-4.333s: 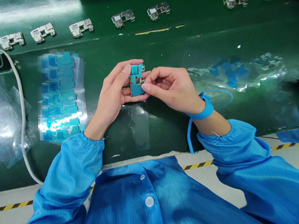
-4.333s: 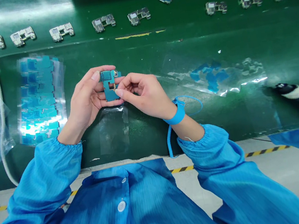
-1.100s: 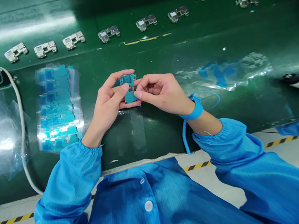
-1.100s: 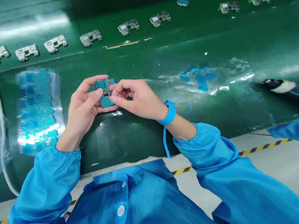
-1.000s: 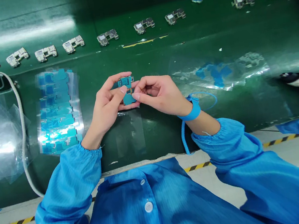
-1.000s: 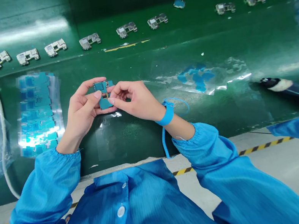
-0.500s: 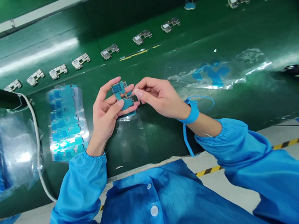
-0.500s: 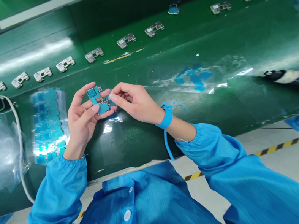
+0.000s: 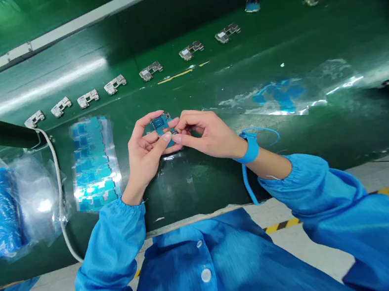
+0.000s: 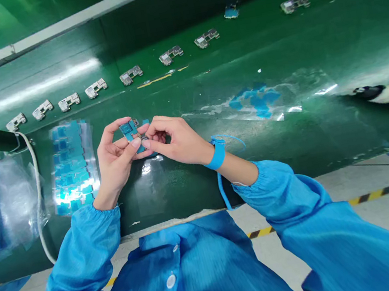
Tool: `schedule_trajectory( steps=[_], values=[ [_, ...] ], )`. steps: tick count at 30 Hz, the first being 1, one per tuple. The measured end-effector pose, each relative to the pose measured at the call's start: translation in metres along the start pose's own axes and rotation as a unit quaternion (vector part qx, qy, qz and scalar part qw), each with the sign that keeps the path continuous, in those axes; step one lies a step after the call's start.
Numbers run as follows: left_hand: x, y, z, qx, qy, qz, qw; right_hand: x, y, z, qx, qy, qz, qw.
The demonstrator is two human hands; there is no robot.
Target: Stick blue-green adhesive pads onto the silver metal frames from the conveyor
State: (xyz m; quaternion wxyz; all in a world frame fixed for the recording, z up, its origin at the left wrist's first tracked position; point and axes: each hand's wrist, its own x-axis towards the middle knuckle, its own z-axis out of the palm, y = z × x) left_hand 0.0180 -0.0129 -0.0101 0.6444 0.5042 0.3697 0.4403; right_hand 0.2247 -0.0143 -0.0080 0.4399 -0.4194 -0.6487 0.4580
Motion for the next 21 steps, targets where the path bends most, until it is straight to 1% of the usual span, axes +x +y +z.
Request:
schedule_trajectory(
  steps=[4,8,11,14,16,18,21],
  values=[
    [-0.001,0.003,0.005,-0.012,0.047,-0.032,0.998,0.001,0.002,0.000,-0.017,-0.015,-0.033,0.999],
    [-0.001,0.000,0.007,-0.026,0.074,-0.067,0.995,0.000,0.005,0.003,-0.040,-0.027,-0.053,0.997],
    [0.000,-0.002,0.007,-0.050,0.091,-0.083,0.991,-0.004,0.007,0.007,-0.036,-0.030,-0.044,0.998],
    [0.002,0.001,0.006,-0.069,0.091,-0.096,0.989,0.001,0.008,0.007,-0.009,-0.049,-0.007,0.999],
    [0.004,0.006,0.004,-0.069,0.104,-0.096,0.987,0.020,0.009,0.000,0.007,-0.069,0.019,0.997],
    [0.006,0.010,0.001,-0.072,0.138,-0.085,0.984,0.056,0.013,-0.013,-0.001,-0.064,0.028,0.998],
    [0.009,0.014,-0.007,-0.075,0.182,-0.050,0.979,0.129,0.024,-0.043,-0.092,0.007,0.030,0.995]
  ],
)
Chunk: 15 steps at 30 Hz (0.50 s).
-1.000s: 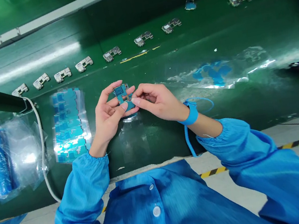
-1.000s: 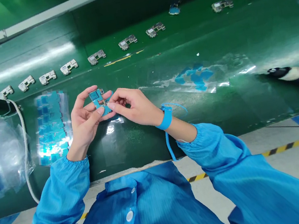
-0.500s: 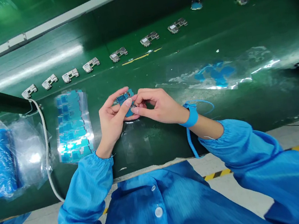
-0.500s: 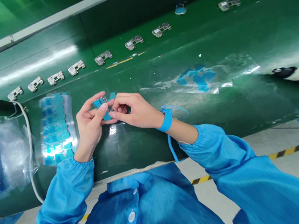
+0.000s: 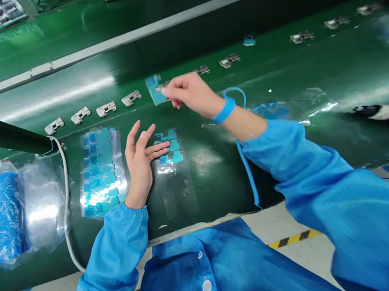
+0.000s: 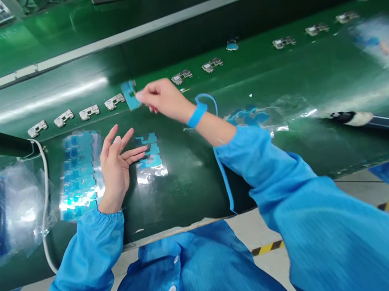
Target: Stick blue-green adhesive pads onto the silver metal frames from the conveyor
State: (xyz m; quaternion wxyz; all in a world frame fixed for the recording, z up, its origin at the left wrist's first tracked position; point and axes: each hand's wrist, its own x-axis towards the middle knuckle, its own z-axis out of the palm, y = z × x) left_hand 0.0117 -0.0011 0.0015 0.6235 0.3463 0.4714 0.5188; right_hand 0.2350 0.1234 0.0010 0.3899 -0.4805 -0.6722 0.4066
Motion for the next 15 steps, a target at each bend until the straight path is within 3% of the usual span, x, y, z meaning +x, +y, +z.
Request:
schedule_trajectory(
  steps=[2,4,7,9,11,15],
  values=[
    [0.003,0.001,-0.004,0.004,0.010,0.023,1.000,0.046,0.010,-0.017,-0.129,0.005,0.019,0.991],
    [0.005,0.002,-0.006,0.009,0.016,0.035,0.999,0.079,0.020,-0.029,-0.266,-0.036,0.023,0.963],
    [0.006,0.004,-0.006,0.008,0.017,0.031,0.999,0.101,0.031,-0.034,-0.385,-0.125,0.024,0.914],
    [0.005,0.006,-0.004,0.007,0.014,0.025,1.000,0.104,0.035,-0.034,-0.413,-0.130,0.021,0.901],
    [0.004,0.007,-0.002,0.009,0.008,0.019,1.000,0.104,0.036,-0.035,-0.402,-0.116,0.014,0.908],
    [0.003,0.003,-0.002,0.016,-0.003,0.018,1.000,0.094,0.022,-0.034,-0.279,-0.100,0.007,0.955]
  ],
)
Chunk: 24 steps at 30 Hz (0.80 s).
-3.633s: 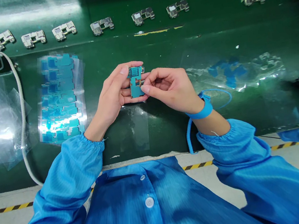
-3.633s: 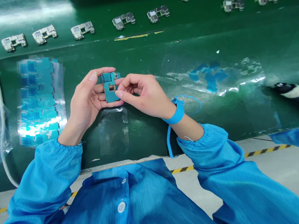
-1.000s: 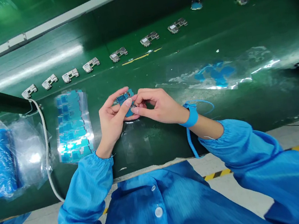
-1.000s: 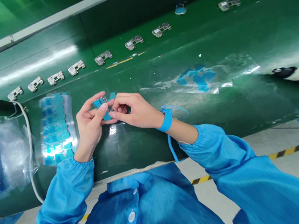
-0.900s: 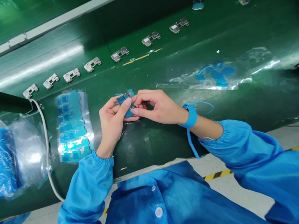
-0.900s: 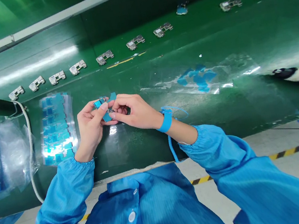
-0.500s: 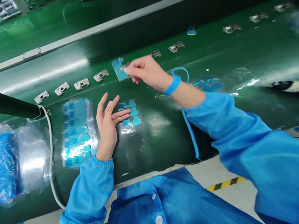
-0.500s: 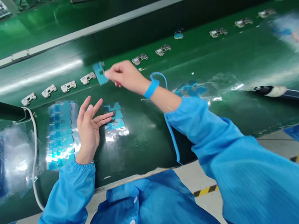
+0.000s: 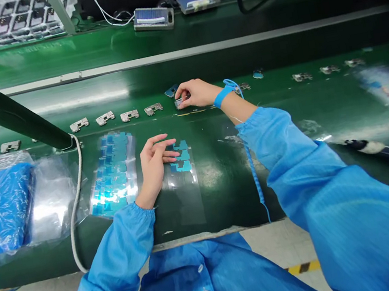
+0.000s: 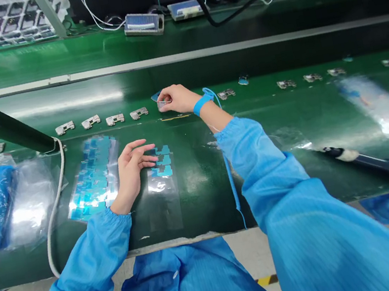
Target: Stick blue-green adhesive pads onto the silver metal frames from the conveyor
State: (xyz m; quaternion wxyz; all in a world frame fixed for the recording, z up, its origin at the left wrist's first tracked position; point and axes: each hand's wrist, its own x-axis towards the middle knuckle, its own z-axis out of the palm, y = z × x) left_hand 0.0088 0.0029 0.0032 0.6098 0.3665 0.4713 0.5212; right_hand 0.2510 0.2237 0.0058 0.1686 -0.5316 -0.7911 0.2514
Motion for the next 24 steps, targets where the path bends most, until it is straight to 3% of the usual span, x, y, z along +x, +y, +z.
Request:
schedule_trajectory(
  steps=[2,4,7,9,13,17,24],
  values=[
    [0.001,-0.004,0.000,0.006,0.000,0.020,1.000,-0.017,-0.021,0.002,0.103,0.055,-0.018,0.993],
    [0.001,-0.008,0.000,0.010,-0.001,0.047,0.999,-0.044,-0.049,0.010,0.251,0.107,-0.028,0.962],
    [-0.001,-0.012,0.001,0.008,-0.021,0.056,0.998,-0.089,-0.088,0.034,0.430,0.048,-0.029,0.901],
    [-0.001,-0.013,0.000,0.037,-0.031,0.053,0.997,-0.112,-0.102,0.049,0.460,0.005,-0.031,0.888],
    [0.000,-0.010,-0.004,0.077,-0.043,0.081,0.993,-0.140,-0.102,0.055,0.430,0.046,-0.030,0.901],
    [-0.002,-0.003,-0.006,0.112,-0.056,0.097,0.987,-0.155,-0.092,0.051,0.442,0.057,0.023,0.895],
    [-0.006,-0.012,0.006,0.006,-0.048,0.105,0.993,-0.164,-0.108,0.086,0.583,0.119,0.065,0.801]
  ],
)
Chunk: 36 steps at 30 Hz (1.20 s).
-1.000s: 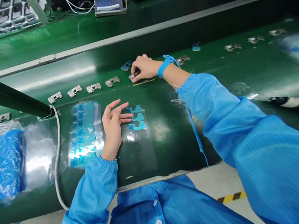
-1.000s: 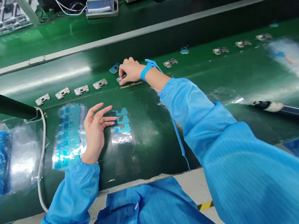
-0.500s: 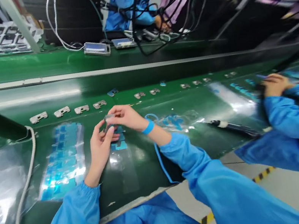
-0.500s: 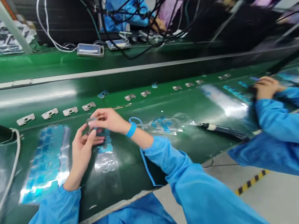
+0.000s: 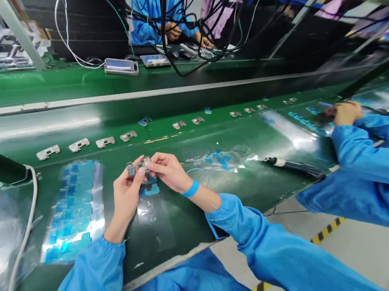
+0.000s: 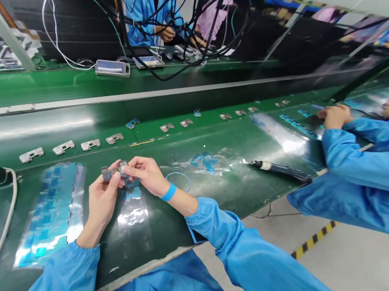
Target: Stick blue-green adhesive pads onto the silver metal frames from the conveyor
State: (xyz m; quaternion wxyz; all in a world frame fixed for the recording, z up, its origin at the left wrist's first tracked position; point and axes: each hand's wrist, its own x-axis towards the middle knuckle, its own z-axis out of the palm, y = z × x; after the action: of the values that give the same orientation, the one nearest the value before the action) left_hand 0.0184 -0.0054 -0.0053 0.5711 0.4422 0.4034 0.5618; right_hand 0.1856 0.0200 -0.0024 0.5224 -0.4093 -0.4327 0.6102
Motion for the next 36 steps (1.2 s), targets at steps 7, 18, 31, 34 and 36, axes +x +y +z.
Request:
schedule_trajectory(
  steps=[7,18,31,34,36],
  values=[
    [0.019,0.002,-0.013,-0.108,0.074,0.004,0.991,-0.018,-0.013,-0.020,-0.299,-0.055,-0.110,0.946],
    [0.031,-0.017,-0.026,-0.072,-0.039,-0.155,0.985,-0.041,0.028,-0.055,-0.620,-0.193,-0.183,0.738],
    [0.032,-0.018,-0.028,-0.047,-0.054,-0.189,0.979,-0.064,-0.024,-0.045,-0.579,-0.214,-0.341,0.709],
    [0.030,-0.016,-0.027,-0.052,-0.057,-0.170,0.982,-0.066,-0.039,-0.036,-0.490,-0.136,-0.339,0.791],
    [0.026,-0.013,-0.023,-0.063,-0.059,-0.152,0.985,-0.058,-0.039,-0.028,-0.405,-0.037,-0.293,0.865]
  ],
)
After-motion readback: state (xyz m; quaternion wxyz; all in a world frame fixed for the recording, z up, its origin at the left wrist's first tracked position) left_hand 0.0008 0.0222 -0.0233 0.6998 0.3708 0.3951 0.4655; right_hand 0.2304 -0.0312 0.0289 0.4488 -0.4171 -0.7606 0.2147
